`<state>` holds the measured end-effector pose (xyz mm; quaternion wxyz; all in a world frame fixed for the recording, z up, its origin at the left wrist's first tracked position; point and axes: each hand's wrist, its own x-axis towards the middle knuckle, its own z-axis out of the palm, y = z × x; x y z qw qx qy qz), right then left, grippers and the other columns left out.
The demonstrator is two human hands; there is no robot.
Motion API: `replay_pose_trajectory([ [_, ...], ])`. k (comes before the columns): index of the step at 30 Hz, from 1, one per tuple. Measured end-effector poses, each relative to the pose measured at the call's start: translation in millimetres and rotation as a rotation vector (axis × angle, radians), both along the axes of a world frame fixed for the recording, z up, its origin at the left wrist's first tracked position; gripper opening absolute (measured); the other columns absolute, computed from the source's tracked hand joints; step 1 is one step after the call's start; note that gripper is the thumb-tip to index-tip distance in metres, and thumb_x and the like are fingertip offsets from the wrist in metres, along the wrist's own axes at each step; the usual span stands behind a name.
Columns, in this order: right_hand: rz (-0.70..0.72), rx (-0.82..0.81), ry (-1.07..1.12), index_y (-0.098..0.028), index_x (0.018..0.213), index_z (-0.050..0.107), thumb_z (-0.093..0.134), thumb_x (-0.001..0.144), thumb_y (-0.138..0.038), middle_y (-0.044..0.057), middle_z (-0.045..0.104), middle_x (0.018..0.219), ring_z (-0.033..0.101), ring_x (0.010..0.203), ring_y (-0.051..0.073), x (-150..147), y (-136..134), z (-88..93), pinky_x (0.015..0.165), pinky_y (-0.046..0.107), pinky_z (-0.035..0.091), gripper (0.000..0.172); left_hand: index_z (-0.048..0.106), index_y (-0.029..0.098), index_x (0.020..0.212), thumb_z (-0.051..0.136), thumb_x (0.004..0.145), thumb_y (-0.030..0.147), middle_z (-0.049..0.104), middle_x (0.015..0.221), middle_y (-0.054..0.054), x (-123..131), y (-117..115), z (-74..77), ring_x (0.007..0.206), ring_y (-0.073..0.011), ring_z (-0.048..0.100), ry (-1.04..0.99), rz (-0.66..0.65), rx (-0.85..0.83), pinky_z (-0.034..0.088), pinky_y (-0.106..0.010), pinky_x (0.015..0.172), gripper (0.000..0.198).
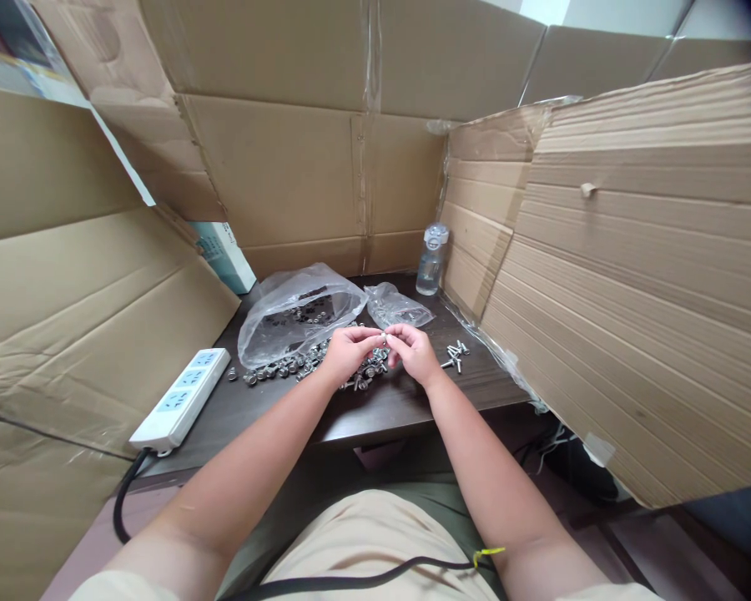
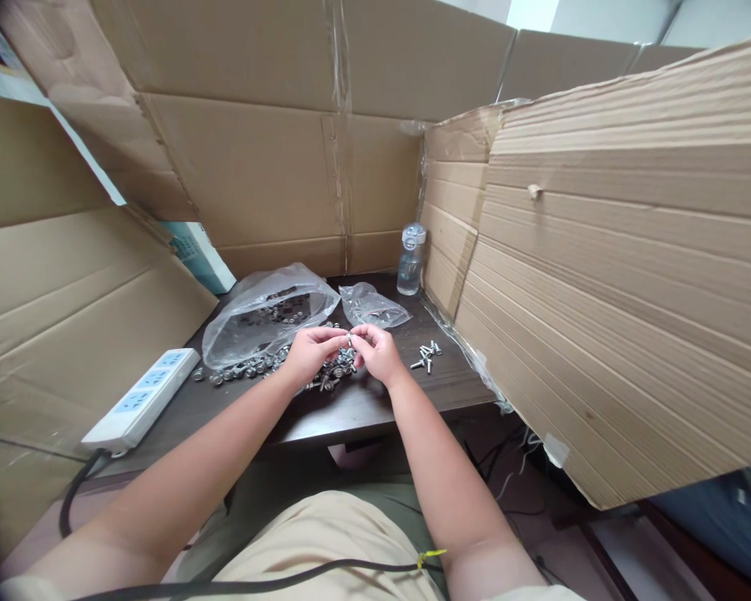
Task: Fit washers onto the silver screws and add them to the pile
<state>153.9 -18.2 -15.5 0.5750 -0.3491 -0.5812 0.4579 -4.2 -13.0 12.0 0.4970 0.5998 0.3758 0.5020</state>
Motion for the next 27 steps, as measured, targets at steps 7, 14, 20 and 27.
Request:
replay_pose_trajectory([
  [7,0.005,0.005,-0.002,-0.017,0.087,0.06,0.065,0.075,-0.039,-0.004,0.058,0.056,0.052,0.04,0.01,0.6,1.6,-2.0,0.043,0.023,0.043,0.026,0.078,0.014,0.08,0.083,0.061,0.033,0.069,0.062,-0.004,0.5,0.2,-0.2,0.049,-0.009,0.049,0.0,-0.001,-0.005,0.041,-0.023,0.05,0.028],
  [14,-0.001,0.012,0.008,-0.017,0.086,0.06,0.065,0.075,-0.038,-0.004,0.058,0.056,0.052,0.04,0.01,0.1,0.9,-0.3,0.043,0.023,0.043,0.024,0.078,0.014,0.08,0.083,0.061,0.033,0.07,0.063,-0.004,0.1,1.7,-2.1,0.049,-0.0092,0.05,0.0,0.004,-0.006,0.041,-0.024,0.05,0.028],
  [20,0.004,0.009,0.013,-0.017,0.084,0.061,0.067,0.073,-0.039,-0.003,0.059,0.06,0.054,0.041,0.01,-0.4,-0.3,1.7,0.042,0.023,0.043,0.026,0.078,0.014,0.079,0.083,0.06,0.034,0.07,0.063,-0.004,0.0,1.1,-1.2,0.048,-0.009,0.05,-0.003,0.004,0.0,0.041,-0.024,0.05,0.028],
  [27,0.014,0.012,0.022,-0.017,0.085,0.061,0.066,0.074,-0.037,-0.004,0.058,0.058,0.052,0.04,0.01,0.4,0.4,-0.1,0.043,0.023,0.043,0.024,0.078,0.014,0.079,0.083,0.061,0.032,0.07,0.063,-0.004,0.4,-0.4,-0.1,0.049,-0.0089,0.049,-0.005,0.001,-0.004,0.041,-0.024,0.05,0.027],
])
